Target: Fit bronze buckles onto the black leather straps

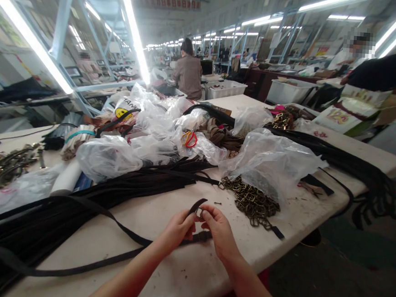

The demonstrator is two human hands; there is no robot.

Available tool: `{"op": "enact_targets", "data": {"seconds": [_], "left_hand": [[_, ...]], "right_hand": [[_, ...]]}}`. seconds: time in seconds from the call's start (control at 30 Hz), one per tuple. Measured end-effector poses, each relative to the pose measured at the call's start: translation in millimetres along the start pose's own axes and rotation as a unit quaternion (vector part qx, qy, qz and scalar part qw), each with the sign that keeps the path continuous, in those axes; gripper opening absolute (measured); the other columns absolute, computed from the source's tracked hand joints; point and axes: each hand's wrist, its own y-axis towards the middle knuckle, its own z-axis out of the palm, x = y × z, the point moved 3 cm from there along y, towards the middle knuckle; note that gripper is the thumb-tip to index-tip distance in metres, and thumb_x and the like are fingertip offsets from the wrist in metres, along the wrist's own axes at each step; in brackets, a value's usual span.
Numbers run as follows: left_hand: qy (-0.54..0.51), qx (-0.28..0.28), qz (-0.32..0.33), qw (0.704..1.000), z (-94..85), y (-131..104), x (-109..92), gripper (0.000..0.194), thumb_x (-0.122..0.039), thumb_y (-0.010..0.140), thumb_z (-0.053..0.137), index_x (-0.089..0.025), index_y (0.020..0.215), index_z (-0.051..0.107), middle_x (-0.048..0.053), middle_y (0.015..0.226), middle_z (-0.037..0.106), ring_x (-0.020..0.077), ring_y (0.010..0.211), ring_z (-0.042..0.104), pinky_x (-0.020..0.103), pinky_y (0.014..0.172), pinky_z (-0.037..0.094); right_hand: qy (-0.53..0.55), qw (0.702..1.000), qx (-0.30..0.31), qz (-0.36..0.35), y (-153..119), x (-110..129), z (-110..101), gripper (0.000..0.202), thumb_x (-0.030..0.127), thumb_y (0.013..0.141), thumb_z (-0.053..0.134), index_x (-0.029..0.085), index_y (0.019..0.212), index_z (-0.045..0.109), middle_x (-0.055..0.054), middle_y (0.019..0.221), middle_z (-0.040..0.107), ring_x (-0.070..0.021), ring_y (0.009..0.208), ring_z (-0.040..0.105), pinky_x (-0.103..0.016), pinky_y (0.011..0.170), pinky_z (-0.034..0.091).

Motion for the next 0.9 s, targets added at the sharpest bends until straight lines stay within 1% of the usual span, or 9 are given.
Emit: {"op": "enact_targets", "data": {"seconds": [0.13, 0.2, 0.27, 0.37, 0.5, 0.63, 0.8, 0.87, 0.9], "left_hand": [[0.039, 0.01, -0.016, 0.999, -11.2, -3.0, -3.1, 0.036, -0.048, 0.082, 0.028, -0.017, 0.086, 0.044, -0.007, 0.044, 0.046, 0.0065, 0.029, 0.039, 0.016, 0.032, 0.027], [0.046, 0.003, -0.028, 0.999, -17.4, -2.3, -3.9, 0.033, -0.046, 0.081, 0.031, -0.016, 0.083, 0.045, -0.006, 0.047, 0.047, 0.0068, 0.032, 0.042, 0.016, 0.034, 0.028], [0.05, 0.02, -0.047, 0.997, -20.5, -2.3, -6.2, 0.032, -0.045, 0.079, 0.036, -0.015, 0.078, 0.047, -0.006, 0.048, 0.047, 0.0068, 0.036, 0.044, 0.017, 0.037, 0.03], [0.059, 0.095, -0.071, 0.991, -20.3, -7.9, -15.1, 0.032, -0.045, 0.077, 0.041, -0.014, 0.075, 0.05, -0.006, 0.046, 0.044, 0.0061, 0.036, 0.038, 0.017, 0.039, 0.029], [0.048, 0.198, -0.071, 0.976, -21.3, -20.9, -30.3, 0.032, -0.045, 0.077, 0.042, -0.015, 0.078, 0.054, -0.007, 0.047, 0.043, 0.0058, 0.04, 0.035, 0.017, 0.043, 0.028], [0.067, 0.258, -0.066, 0.962, -22.7, -23.2, -31.5, 0.03, -0.043, 0.078, 0.043, -0.015, 0.078, 0.056, -0.006, 0.049, 0.043, 0.0062, 0.043, 0.036, 0.018, 0.046, 0.03], [0.049, 0.254, -0.079, 0.963, -26.6, -19.7, -19.8, 0.036, -0.051, 0.073, 0.05, -0.016, 0.078, 0.057, -0.005, 0.055, 0.048, 0.0079, 0.049, 0.044, 0.02, 0.051, 0.036], [0.057, 0.247, -0.071, 0.965, -31.9, -20.9, -16.7, 0.038, -0.053, 0.073, 0.05, -0.016, 0.077, 0.058, -0.004, 0.056, 0.05, 0.0087, 0.05, 0.046, 0.021, 0.051, 0.038], [0.067, 0.238, -0.067, 0.967, -35.2, -21.0, -15.6, 0.036, -0.052, 0.074, 0.05, -0.017, 0.078, 0.059, -0.003, 0.058, 0.052, 0.0095, 0.051, 0.048, 0.022, 0.051, 0.039]], "right_hand": [[0.029, 0.999, -0.011, 0.006, 2.9, 6.3, -10.1, 0.032, 0.038, 0.067, 0.062, 0.017, 0.09, 0.057, 0.0, 0.074, 0.056, -0.0105, 0.06, 0.053, -0.021, 0.049, 0.04], [0.063, 0.998, -0.01, 0.022, 3.7, 10.2, -15.6, 0.033, 0.037, 0.065, 0.065, 0.017, 0.09, 0.057, 0.001, 0.073, 0.055, -0.0089, 0.057, 0.052, -0.019, 0.047, 0.039], [0.095, 0.995, 0.0, 0.033, 3.5, 13.9, -19.4, 0.034, 0.035, 0.063, 0.068, 0.017, 0.09, 0.058, 0.002, 0.071, 0.054, -0.0076, 0.055, 0.051, -0.019, 0.047, 0.039], [0.119, 0.991, 0.027, 0.058, 1.7, 16.6, -21.5, 0.034, 0.033, 0.06, 0.071, 0.017, 0.087, 0.059, 0.003, 0.067, 0.054, -0.0064, 0.052, 0.05, -0.018, 0.046, 0.038], [0.124, 0.984, 0.076, 0.102, -2.3, 15.9, -20.5, 0.032, 0.03, 0.059, 0.073, 0.017, 0.084, 0.059, 0.004, 0.063, 0.055, -0.0047, 0.047, 0.047, -0.016, 0.043, 0.034], [0.144, 0.969, 0.135, 0.149, -6.7, 14.6, -17.6, 0.028, 0.027, 0.061, 0.072, 0.016, 0.082, 0.058, 0.004, 0.059, 0.054, -0.0029, 0.044, 0.045, -0.015, 0.042, 0.031], [0.159, 0.961, 0.158, 0.163, -9.2, 11.7, -15.9, 0.029, 0.029, 0.06, 0.073, 0.017, 0.081, 0.056, 0.005, 0.056, 0.051, -0.0028, 0.042, 0.044, -0.015, 0.041, 0.031], [0.133, 0.967, 0.16, 0.148, -6.2, 11.1, -16.0, 0.027, 0.035, 0.064, 0.069, 0.02, 0.082, 0.056, 0.006, 0.055, 0.049, -0.0034, 0.04, 0.045, -0.015, 0.04, 0.032], [0.089, 0.967, 0.194, 0.14, -4.2, 11.5, -14.2, 0.026, 0.04, 0.066, 0.066, 0.022, 0.082, 0.056, 0.006, 0.055, 0.049, -0.0062, 0.042, 0.048, -0.017, 0.039, 0.033]]}}
